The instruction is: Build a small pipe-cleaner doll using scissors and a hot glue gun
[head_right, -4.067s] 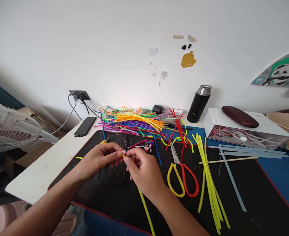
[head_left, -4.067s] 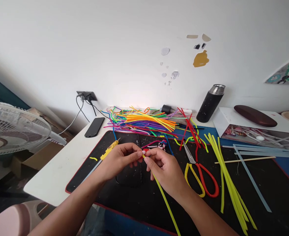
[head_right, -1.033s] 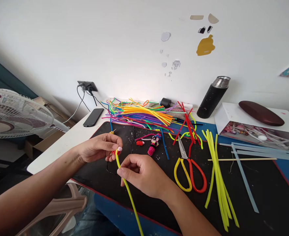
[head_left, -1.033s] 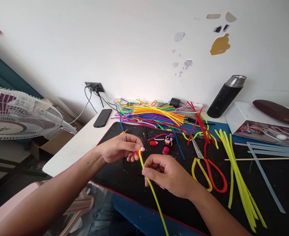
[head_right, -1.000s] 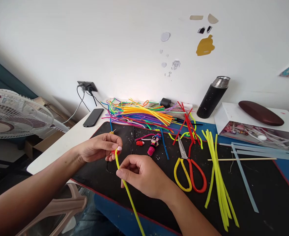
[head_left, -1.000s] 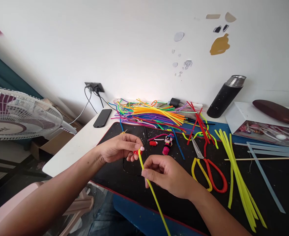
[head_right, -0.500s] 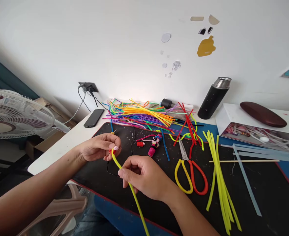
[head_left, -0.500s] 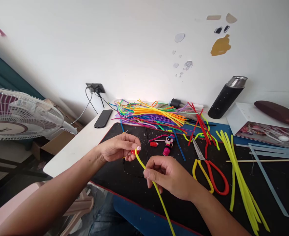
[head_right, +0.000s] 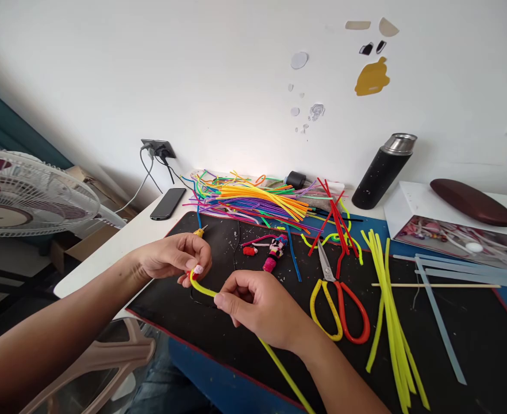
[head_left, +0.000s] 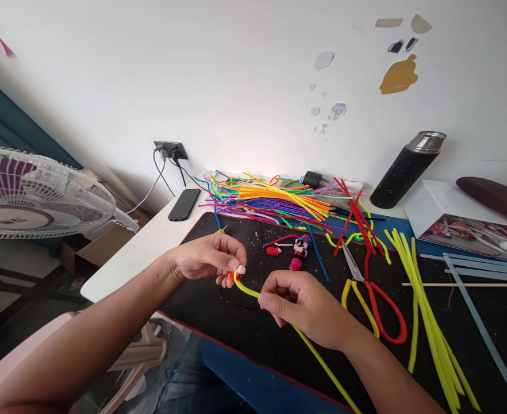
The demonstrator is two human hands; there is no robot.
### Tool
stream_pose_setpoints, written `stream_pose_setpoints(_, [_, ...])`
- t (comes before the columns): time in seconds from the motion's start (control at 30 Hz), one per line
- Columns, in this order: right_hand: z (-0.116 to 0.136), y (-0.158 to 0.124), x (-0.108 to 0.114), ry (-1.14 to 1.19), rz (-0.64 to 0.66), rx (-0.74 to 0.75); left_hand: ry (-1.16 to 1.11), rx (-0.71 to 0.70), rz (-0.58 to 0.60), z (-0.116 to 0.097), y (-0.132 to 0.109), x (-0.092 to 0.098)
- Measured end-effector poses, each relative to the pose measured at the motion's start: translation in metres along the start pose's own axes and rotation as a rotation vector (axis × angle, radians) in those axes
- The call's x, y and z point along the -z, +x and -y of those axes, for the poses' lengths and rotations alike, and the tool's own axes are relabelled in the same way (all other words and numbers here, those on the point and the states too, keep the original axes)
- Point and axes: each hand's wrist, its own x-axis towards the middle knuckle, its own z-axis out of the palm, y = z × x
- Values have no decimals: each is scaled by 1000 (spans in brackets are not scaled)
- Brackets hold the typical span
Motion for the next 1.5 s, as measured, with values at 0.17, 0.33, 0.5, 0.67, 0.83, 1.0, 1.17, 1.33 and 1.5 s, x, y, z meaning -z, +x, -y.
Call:
stream_pose_setpoints(0.17, [2, 0, 0, 5, -17, -5, 66, 24, 21, -6, -4, -4])
stream_pose_setpoints(0.33, [1, 3, 1, -11, -80, 7, 133, 45, 24, -10, -5, -9])
stream_pose_setpoints(0.5, [-3, 5, 3, -20, -112, 17, 178, 57, 43, -10, -5, -12])
stream_pose_setpoints(0.67, [-6, 6, 4, -34, -126, 36, 228, 100, 36, -10, -5, -14])
stream_pose_setpoints(0.83, [-6, 6, 5, -45, -132, 45, 283, 131, 47, -11, -5, -16])
stream_pose_setpoints(1.0, [-5, 5, 4, -81, -143, 41, 332, 146, 62, -13, -5, -20])
stream_pose_setpoints(1.17, [-6, 5, 3, -123, -162, 30, 394, 130, 70, -13, -4, -26])
stream_pose_setpoints(1.33, [-7, 5, 2, -139, -176, 29, 430, 156, 57, -12, -1, -29])
stream_pose_setpoints(1.5, [-7, 5, 2, -153, -182, 37, 467, 174, 50, -10, 1, -29])
